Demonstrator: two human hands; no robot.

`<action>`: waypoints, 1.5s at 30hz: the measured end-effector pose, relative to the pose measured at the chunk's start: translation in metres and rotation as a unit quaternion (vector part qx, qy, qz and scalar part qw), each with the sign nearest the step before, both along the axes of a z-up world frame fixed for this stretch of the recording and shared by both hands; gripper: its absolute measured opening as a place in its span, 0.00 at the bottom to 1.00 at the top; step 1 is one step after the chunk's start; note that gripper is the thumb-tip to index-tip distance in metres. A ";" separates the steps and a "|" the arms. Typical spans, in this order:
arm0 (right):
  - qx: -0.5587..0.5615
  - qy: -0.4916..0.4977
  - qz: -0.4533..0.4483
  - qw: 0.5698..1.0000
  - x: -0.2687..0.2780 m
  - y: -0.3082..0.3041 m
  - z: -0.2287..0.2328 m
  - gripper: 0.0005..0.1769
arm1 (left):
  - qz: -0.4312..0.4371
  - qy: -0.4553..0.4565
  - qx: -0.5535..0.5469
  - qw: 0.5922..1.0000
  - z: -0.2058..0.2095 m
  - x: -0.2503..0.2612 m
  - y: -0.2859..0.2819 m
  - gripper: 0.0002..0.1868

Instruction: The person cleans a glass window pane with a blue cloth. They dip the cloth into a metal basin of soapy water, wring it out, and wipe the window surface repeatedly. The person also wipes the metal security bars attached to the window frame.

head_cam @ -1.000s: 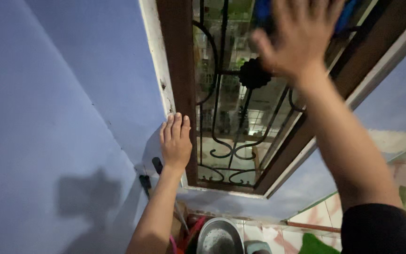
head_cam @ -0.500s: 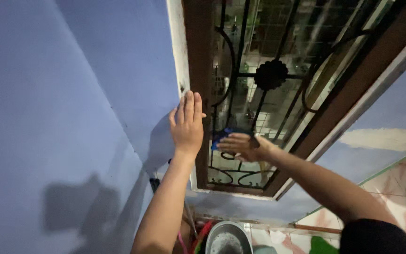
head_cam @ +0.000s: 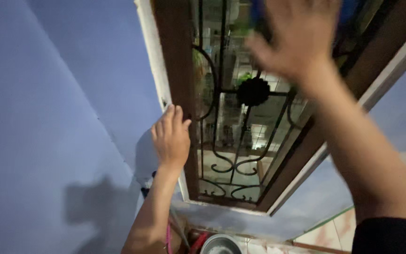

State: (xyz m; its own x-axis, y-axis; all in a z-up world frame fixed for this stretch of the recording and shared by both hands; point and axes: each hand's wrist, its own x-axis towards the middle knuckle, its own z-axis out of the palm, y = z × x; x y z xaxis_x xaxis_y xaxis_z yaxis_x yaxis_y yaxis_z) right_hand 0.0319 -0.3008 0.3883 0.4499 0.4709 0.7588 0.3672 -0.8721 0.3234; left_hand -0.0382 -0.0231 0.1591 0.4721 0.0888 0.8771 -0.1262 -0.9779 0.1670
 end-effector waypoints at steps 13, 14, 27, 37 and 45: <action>-0.053 0.133 0.378 0.915 -0.001 0.005 -0.132 0.45 | 0.160 -0.083 -0.031 0.983 0.067 0.017 -0.064 0.29; -0.015 0.064 0.375 0.925 0.005 0.001 -0.094 0.39 | 0.189 -0.073 -0.022 0.979 0.069 0.017 -0.069 0.29; 0.163 -0.061 0.074 0.982 -0.024 -0.019 -0.006 0.52 | 0.229 -0.055 -0.051 0.970 0.094 0.003 -0.097 0.25; 0.172 0.188 0.288 0.923 -0.062 -0.072 -0.035 0.47 | -0.110 -0.151 -0.047 0.981 0.136 -0.016 -0.225 0.22; 0.197 0.215 0.480 0.827 -0.063 -0.118 0.002 0.42 | -0.090 -0.138 -0.152 0.975 0.176 0.026 -0.267 0.29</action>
